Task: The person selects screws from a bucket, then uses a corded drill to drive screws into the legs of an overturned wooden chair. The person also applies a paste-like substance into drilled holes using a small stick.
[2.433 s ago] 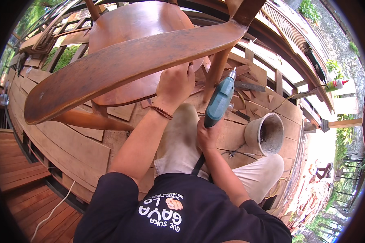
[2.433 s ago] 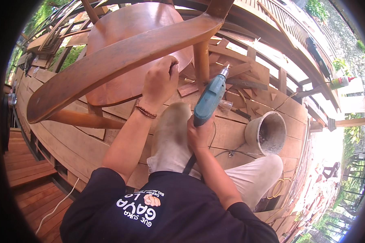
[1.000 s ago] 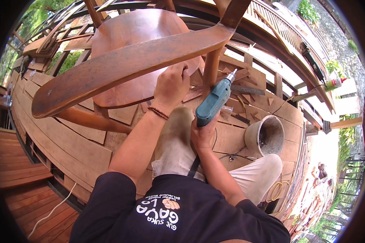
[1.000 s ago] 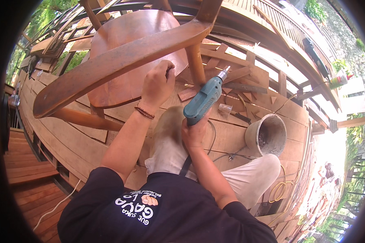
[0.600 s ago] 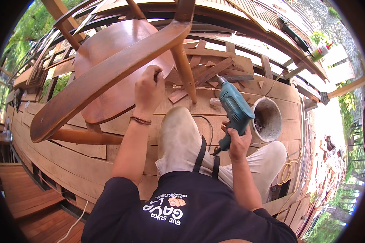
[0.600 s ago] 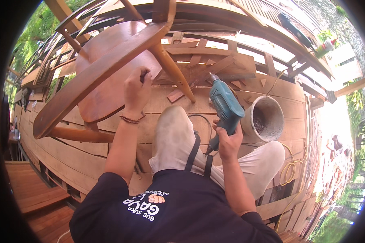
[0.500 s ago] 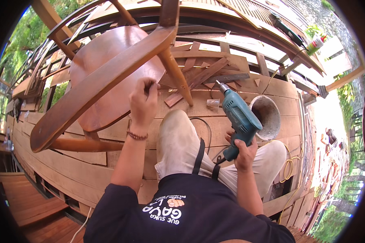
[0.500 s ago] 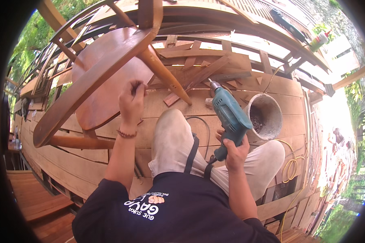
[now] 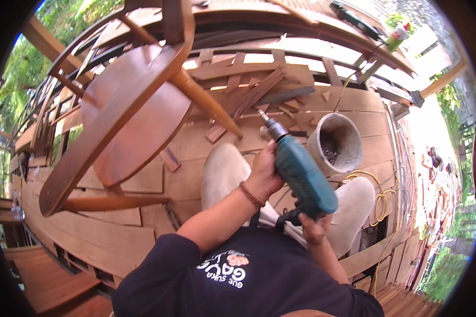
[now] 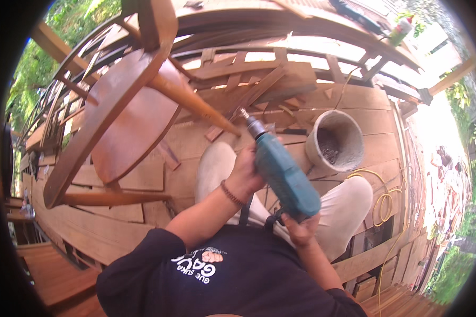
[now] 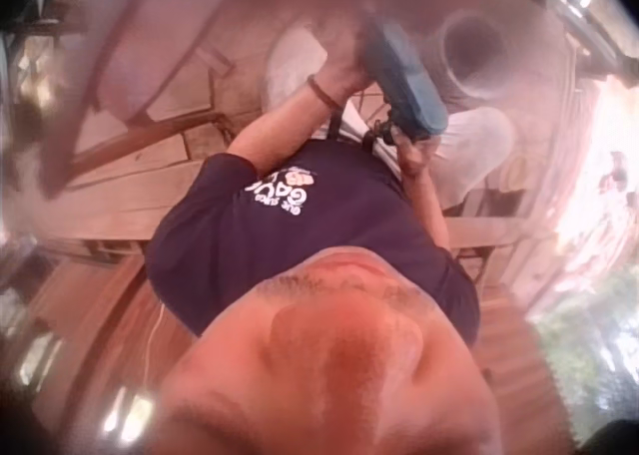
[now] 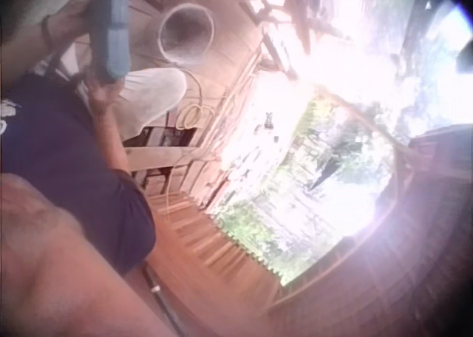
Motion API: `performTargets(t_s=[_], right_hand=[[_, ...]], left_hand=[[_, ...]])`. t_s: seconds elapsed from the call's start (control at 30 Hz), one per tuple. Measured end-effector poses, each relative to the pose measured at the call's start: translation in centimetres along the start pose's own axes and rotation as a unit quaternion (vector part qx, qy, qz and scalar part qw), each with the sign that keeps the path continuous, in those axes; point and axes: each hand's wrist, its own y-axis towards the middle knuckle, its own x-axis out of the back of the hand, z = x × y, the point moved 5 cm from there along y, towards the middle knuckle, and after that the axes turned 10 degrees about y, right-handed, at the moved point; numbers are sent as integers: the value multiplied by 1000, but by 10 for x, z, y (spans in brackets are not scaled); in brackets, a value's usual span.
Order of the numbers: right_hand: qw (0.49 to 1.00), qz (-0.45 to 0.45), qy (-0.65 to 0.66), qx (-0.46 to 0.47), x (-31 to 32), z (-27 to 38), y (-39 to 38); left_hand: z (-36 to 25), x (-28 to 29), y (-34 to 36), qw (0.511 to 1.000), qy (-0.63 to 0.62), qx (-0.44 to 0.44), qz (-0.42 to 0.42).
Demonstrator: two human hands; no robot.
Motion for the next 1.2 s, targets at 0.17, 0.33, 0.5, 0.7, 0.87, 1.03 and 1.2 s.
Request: performTargets(t_s=[0.17, 0.33, 0.5, 0.7, 0.87, 1.03, 1.2], right_hand=[[995, 78, -57, 29, -15, 16, 30], [994, 28, 96, -49, 1, 25, 22], [994, 20, 103, -43, 16, 14, 12], [995, -23, 96, -31, 10, 5, 24], [988, -93, 124, -29, 11, 15, 27], [988, -94, 124, -17, 8, 1, 29], [987, -110, 109, -30, 18, -2, 23]], left_hand=[[-9, 1, -9, 999, -32, -26, -21], [3, -11, -20, 994, 72, -60, -53], [-3, 10, -18, 979, 171, -107, -12], [-76, 90, -18, 956, 173, -168, -169], [-111, 74, -12, 956, 173, -192, -142], [-133, 83, -33, 936, 214, -190, -204], [-140, 90, -39, 921, 210, -216, -245]])
